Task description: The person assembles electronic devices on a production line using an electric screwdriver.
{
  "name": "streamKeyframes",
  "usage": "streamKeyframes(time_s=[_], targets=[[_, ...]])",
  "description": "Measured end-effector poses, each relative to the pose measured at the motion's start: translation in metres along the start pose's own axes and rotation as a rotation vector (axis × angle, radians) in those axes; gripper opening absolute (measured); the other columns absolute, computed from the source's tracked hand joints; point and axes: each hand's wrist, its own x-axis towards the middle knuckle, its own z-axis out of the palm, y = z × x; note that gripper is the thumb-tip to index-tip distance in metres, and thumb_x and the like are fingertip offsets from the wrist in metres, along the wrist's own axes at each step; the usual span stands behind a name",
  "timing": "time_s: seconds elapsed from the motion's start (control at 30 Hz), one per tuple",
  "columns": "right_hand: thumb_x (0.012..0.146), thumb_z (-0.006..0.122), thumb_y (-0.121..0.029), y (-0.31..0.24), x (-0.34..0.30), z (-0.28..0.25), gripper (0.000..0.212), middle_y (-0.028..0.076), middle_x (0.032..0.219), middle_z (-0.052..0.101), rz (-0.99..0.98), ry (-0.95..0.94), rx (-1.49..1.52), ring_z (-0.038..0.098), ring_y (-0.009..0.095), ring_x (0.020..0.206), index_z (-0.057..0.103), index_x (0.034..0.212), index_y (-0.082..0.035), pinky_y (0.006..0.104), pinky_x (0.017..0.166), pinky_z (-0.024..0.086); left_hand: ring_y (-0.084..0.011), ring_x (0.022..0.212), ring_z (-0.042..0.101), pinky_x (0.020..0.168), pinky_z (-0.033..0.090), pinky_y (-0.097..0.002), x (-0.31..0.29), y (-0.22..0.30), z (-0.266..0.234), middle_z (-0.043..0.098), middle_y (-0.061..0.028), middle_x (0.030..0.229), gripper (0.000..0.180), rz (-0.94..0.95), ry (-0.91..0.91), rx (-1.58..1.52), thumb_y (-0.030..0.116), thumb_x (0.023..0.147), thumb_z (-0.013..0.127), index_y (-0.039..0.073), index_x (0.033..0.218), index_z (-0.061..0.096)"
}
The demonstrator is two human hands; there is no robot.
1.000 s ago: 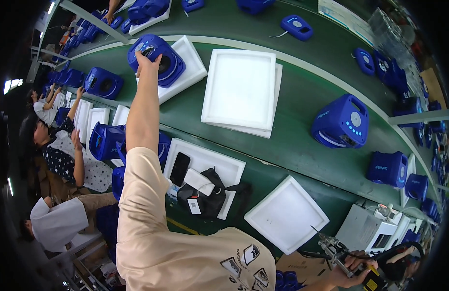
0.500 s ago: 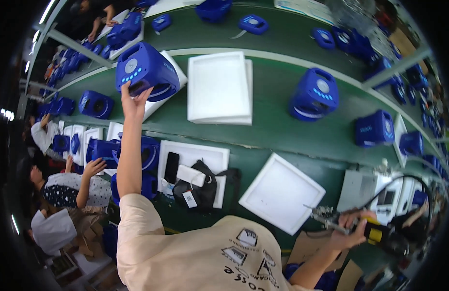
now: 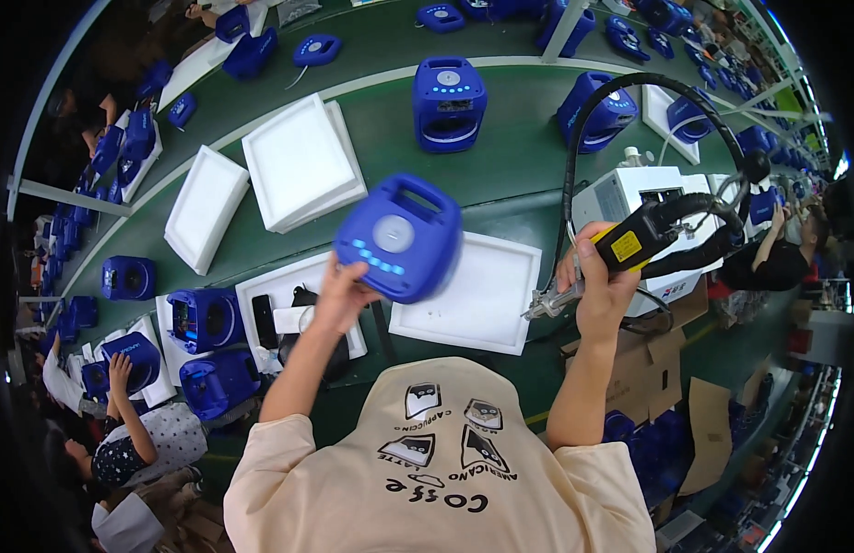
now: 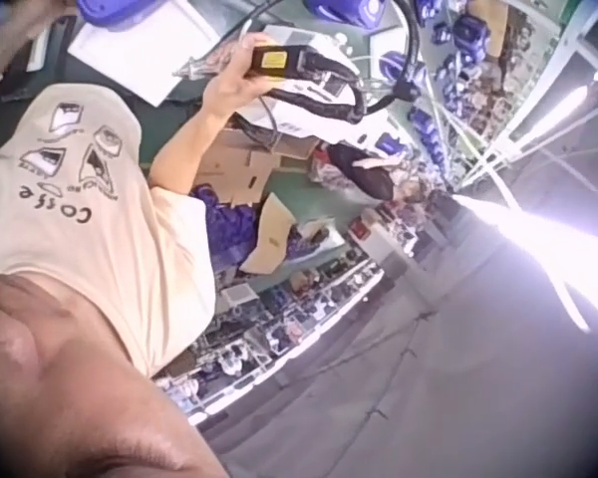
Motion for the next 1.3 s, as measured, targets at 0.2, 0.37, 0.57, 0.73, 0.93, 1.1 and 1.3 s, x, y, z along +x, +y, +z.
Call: streamKeyframes(time_s=[0.2,0.37,0.57,0.73,0.93,1.1,1.3], targets=[[0.095,0.062,-0.01,-0.009,-0.004,-0.028,0.01,0.003,0.064,0.049,0.041,0.025,0.027,0.048,0.011,0.049,0.058,0.097,-0.001,0.026,0.051,0.043,-0.0244,0.087,0.071,0.067,0.063,-0.0393,0.016,-0.099,0.019,0.063,-0.0178,0.112,0.095,-0.111,0.004,0.298,0.011,0.087,0.073,0.014,0.157,0.009],[0.094,0.06,-0.01,-0.028,0.009,-0.02,0.013,0.003,0.056,0.046,-0.091,0.077,0.144,0.043,0.012,0.041,0.057,0.098,0.002,0.0258,0.043,0.039,-0.0208,0.086,0.069,0.071,0.059,-0.0362,0.017,-0.108,0.015,0.062,-0.0167,0.114,0.095,-0.102,-0.025,0.288,0.013,0.089,0.07,0.027,0.162,0.01],[0.093,0.053,-0.012,-0.052,0.041,0.017,0.019,0.007,0.059,0.047,-0.367,-0.079,0.418,0.047,0.013,0.044,0.055,0.099,0.006,0.0259,0.043,0.042,-0.0216,0.086,0.07,0.074,0.061,-0.0382,0.007,-0.104,0.027,0.064,-0.0164,0.112,0.086,-0.042,0.039,0.324,0.013,0.092,0.068,0.028,0.16,0.019],[0.088,0.06,-0.003,-0.015,0.05,0.059,0.01,0.01,0.072,0.06,-0.466,-0.079,0.279,0.055,0.013,0.045,0.06,0.094,0.005,0.026,0.044,0.045,-0.0209,0.086,0.069,0.067,0.06,-0.0312,0.003,-0.105,0.026,0.061,-0.0193,0.111,0.085,0.027,0.09,0.375,0.014,0.089,0.073,0.026,0.159,0.026],[0.088,0.058,-0.011,0.021,0.052,0.079,0.018,0.009,0.078,0.056,-0.378,-0.141,0.197,0.047,0.011,0.047,0.057,0.096,0.005,0.0258,0.043,0.046,-0.0163,0.078,0.068,0.061,0.057,-0.0278,0.002,-0.106,0.022,0.061,-0.0165,0.105,0.085,0.087,0.092,0.389,0.011,0.088,0.075,0.02,0.159,0.029],[0.088,0.063,-0.004,0.03,0.056,0.084,0.01,0.005,0.071,0.06,-0.348,-0.166,0.298,0.055,0.01,0.046,0.062,0.095,0.003,0.0253,0.047,0.047,-0.0148,0.075,0.067,0.06,0.055,-0.0267,0.001,-0.106,0.021,0.061,-0.0147,0.103,0.086,0.092,0.107,0.366,0.01,0.088,0.076,0.019,0.159,0.029],[0.089,0.059,-0.01,0.031,0.055,0.089,0.016,0.006,0.068,0.052,-0.345,-0.133,0.191,0.047,0.01,0.045,0.059,0.097,0.004,0.0241,0.042,0.045,-0.0144,0.077,0.068,0.062,0.055,-0.0264,-0.001,-0.105,0.018,0.06,-0.0133,0.104,0.087,0.097,0.12,0.331,0.009,0.087,0.078,0.016,0.159,0.029]])
